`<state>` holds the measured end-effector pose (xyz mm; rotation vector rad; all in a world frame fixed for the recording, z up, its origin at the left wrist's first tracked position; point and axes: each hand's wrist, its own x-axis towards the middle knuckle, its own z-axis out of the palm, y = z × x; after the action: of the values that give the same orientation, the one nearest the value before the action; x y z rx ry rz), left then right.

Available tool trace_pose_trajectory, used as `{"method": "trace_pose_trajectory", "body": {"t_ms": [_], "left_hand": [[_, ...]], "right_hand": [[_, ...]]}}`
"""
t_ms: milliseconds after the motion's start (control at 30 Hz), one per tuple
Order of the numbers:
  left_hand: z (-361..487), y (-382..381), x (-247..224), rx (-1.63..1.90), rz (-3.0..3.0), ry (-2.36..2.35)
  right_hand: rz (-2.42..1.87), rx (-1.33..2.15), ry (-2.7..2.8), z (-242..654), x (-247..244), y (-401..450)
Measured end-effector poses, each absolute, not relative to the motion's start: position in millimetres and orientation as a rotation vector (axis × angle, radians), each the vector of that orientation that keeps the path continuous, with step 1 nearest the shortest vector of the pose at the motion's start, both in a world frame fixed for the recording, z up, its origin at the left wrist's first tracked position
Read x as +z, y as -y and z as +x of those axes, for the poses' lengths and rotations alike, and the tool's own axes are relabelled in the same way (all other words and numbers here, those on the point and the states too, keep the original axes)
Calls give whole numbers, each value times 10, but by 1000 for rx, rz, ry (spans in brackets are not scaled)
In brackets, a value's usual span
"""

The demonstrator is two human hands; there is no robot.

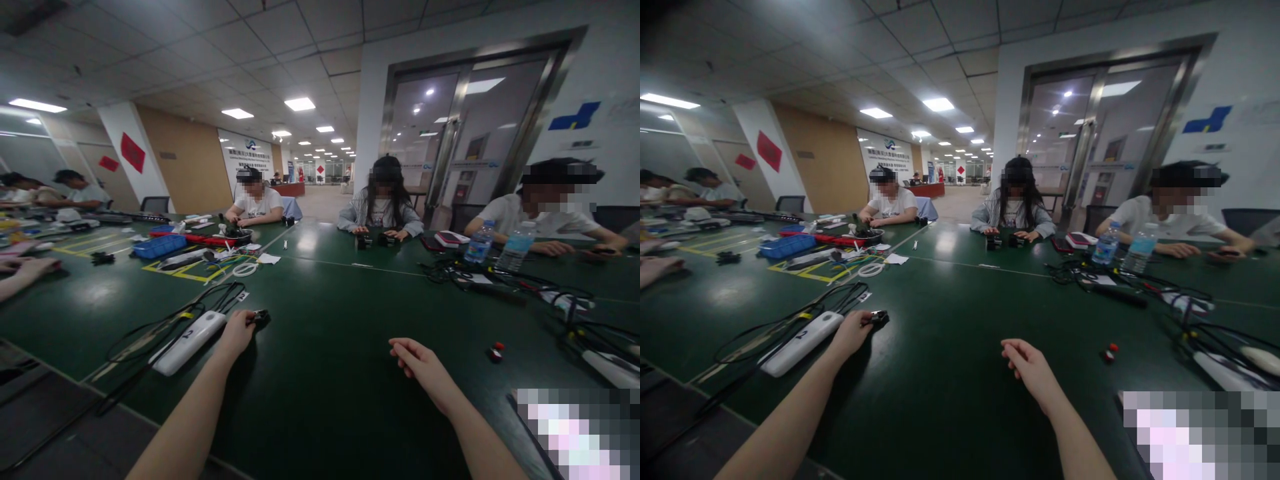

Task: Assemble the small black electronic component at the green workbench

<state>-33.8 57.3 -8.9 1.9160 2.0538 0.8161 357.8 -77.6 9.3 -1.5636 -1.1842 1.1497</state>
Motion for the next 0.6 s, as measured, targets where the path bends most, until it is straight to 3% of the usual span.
{"method": "trace_pose_trajectory", "body": {"t_ms": [600], "left_hand": [[-334, -583, -88, 773, 1898, -2174]], "right_hand": [[-1609, 1129, 1182, 3562, 130, 779]]}}
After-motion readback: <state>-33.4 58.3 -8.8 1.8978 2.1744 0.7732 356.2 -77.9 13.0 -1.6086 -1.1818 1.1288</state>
